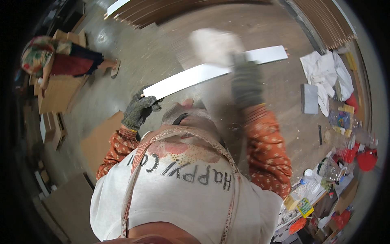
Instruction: The person wipes white furniture parts with a cloth, stacks them together, and carries the stack across a warehouse floor.
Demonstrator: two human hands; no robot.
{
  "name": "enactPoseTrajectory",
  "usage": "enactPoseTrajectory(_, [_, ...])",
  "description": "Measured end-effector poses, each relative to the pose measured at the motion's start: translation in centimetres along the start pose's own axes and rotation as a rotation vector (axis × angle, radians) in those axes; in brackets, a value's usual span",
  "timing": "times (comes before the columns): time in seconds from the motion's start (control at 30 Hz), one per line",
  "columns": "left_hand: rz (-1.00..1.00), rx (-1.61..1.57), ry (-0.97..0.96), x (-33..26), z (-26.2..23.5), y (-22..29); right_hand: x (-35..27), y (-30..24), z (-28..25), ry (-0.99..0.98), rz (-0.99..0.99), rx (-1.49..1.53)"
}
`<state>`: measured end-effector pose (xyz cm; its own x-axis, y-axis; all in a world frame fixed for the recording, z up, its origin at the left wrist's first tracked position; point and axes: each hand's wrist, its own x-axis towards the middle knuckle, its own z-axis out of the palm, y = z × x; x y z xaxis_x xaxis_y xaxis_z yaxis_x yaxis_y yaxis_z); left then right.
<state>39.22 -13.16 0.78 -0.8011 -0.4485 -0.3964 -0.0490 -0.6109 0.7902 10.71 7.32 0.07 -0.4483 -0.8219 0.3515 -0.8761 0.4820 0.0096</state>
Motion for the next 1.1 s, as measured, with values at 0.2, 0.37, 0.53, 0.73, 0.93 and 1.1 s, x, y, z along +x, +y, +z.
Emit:
enactPoseTrajectory(0.2, [0.212, 0.302, 0.074, -1.2, 0.6, 3.4, 1.9, -8.3, -7.0, -0.456, -0.266, 0.212])
enactPoseTrajectory(0.37, [0.498, 0.571, 0.142, -3.8, 3.2, 9.7, 1.0, 6.5, -3.6, 0.320, 0.102, 0.104])
enactPoseTrajectory(0.53, [0.512, 0.637, 0.105, -3.5, 3.0, 12.2, -0.3, 14.3, -4.6, 0.254, 0.604, 0.369])
enactPoseTrajectory(0.73, [0.549, 0.573, 0.065, -2.8, 1.0, 11.4, 3.1, 7.5, -2.6, 0.049, 0.332, 0.272])
enactPoseTrajectory(0.93, [0.122, -0.114, 0.111, 0.1, -7.7, 2.9, 4.0, 6.4, -2.2, -0.107, 0.253, 0.133])
enactPoseTrajectory(1.1, [0.055, -0.546, -0.320, 3.2, -7.2, -1.9, 3.8, 5.6, -3.6, -0.347, 0.241, 0.102])
